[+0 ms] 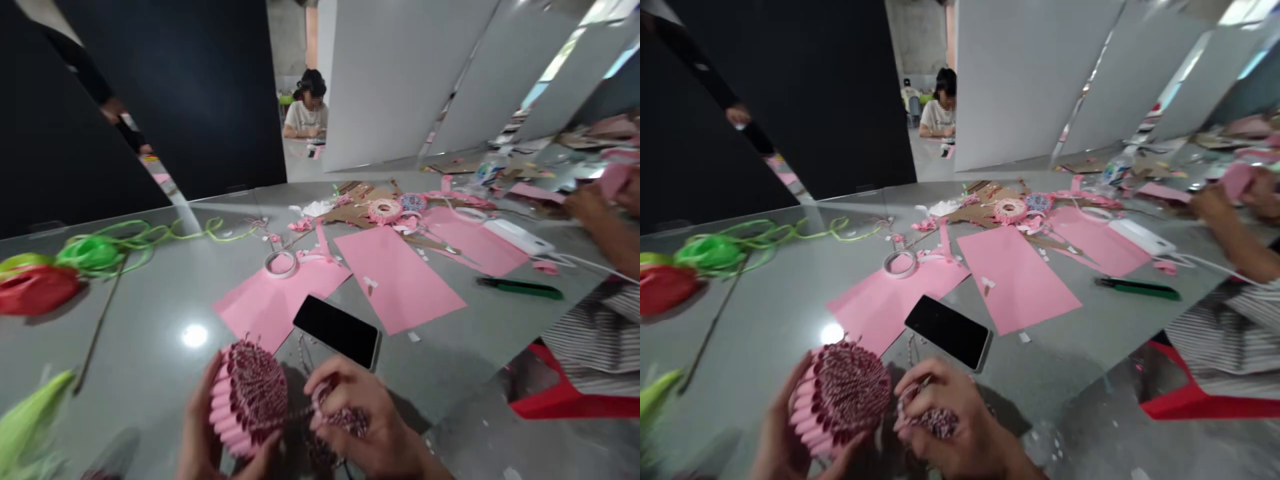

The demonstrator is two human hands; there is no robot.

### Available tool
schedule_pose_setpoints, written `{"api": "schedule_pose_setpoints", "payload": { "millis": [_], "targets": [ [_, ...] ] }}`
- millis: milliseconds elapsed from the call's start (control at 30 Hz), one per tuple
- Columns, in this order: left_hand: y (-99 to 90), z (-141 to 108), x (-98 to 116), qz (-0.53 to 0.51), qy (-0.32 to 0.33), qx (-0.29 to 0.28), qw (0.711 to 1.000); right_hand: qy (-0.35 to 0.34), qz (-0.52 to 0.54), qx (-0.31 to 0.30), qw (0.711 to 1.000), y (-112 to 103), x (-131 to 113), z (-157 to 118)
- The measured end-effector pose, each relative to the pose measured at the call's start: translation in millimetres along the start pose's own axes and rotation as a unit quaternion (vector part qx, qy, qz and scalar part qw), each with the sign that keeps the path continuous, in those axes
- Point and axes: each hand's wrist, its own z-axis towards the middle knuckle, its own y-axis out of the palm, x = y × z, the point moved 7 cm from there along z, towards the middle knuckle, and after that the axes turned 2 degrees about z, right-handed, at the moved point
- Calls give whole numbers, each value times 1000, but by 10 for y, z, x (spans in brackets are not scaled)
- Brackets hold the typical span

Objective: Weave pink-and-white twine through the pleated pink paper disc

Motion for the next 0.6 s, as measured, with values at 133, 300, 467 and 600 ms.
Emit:
{"api": "schedule_pose_setpoints", "payload": {
  "millis": [133, 300, 467, 600],
  "targets": [
    [-233, -81, 86, -85, -64, 23, 994, 37, -27, 69, 997, -105, -188, -89],
    [-437, -40, 85, -148, -40, 35, 988, 45, -44, 35, 997, -142, -366, -335],
    [-513, -111, -22, -242, -80, 44, 966, 103, -126, -84, 983, -36, -481, -435],
    [-433, -227, 63, -302, -95, 34, 948, 76, -179, -42, 980, 129, -484, -310]
  ]
}}
